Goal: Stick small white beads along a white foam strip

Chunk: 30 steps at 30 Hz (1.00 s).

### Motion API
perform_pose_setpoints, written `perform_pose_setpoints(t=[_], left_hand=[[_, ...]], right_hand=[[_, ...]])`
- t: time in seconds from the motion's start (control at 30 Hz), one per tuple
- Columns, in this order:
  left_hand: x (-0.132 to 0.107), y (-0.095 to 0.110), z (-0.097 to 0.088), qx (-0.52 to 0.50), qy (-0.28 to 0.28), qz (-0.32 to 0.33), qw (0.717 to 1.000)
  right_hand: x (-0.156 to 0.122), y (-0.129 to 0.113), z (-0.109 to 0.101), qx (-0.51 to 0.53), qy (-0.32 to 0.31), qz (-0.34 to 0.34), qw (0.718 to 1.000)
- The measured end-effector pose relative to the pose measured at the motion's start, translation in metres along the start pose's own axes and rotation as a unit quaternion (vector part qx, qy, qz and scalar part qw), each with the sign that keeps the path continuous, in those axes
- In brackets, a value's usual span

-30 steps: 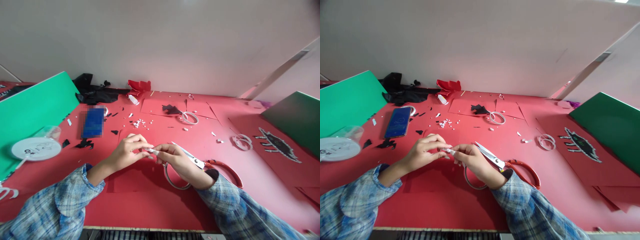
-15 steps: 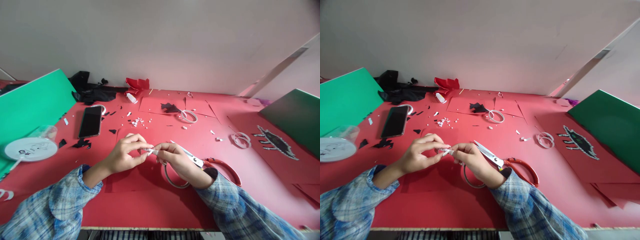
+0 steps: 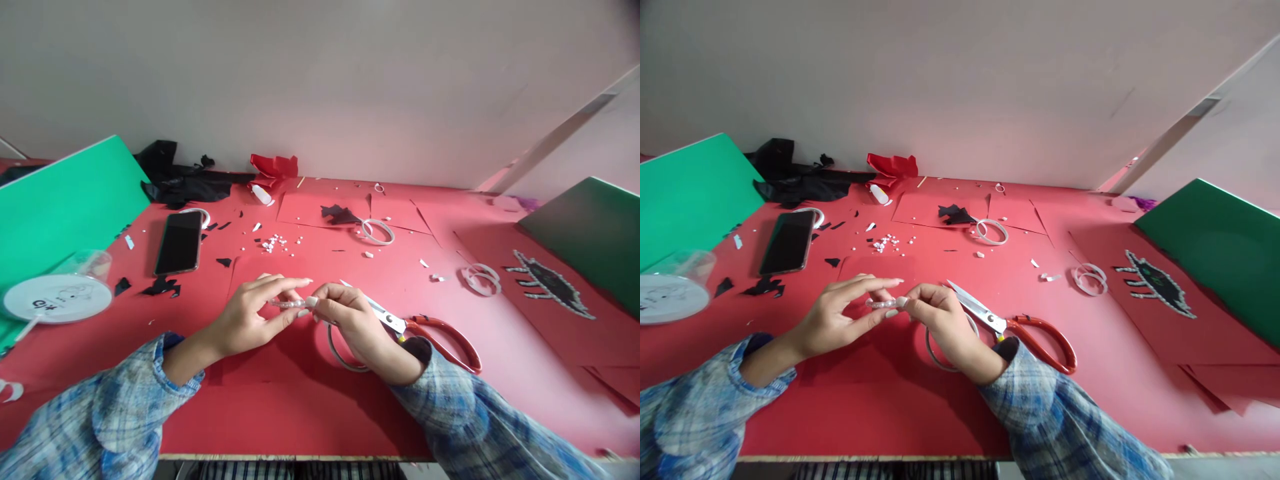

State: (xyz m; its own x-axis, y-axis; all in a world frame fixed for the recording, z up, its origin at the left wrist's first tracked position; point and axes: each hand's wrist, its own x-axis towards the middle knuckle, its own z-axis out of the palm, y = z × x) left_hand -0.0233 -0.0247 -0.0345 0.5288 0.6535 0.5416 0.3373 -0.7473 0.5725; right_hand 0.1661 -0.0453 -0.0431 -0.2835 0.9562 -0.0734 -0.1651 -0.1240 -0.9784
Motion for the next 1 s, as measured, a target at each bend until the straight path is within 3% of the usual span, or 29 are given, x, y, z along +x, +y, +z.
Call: perform_pose_setpoints(t=[0.2, 0.4, 0.57, 1.0], left_hand=[[-0.002, 0.008, 0.003, -0.013, -0.008, -0.003, 1.0], [0.001, 0.005, -0.003, -0.006, 0.025, -0.038, 0.999], [0.001, 0.002, -0.004, -0.019, 0.021, -0.039, 0.999], [0.001, 0.0, 0.001, 0.058, 0.027, 0.064, 0.996]], right_hand=[[0.0, 0.008, 0.006, 0.047, 0.013, -0.024, 0.999], [0.003, 0.001, -0.001, -0.003, -0.004, -0.01, 1.0], [0.003, -0.005, -0.006, -0.008, -0.014, -0.011, 1.0], [0.001, -0.001, -0.003, 0.007, 0.0, 0.031, 0.999]])
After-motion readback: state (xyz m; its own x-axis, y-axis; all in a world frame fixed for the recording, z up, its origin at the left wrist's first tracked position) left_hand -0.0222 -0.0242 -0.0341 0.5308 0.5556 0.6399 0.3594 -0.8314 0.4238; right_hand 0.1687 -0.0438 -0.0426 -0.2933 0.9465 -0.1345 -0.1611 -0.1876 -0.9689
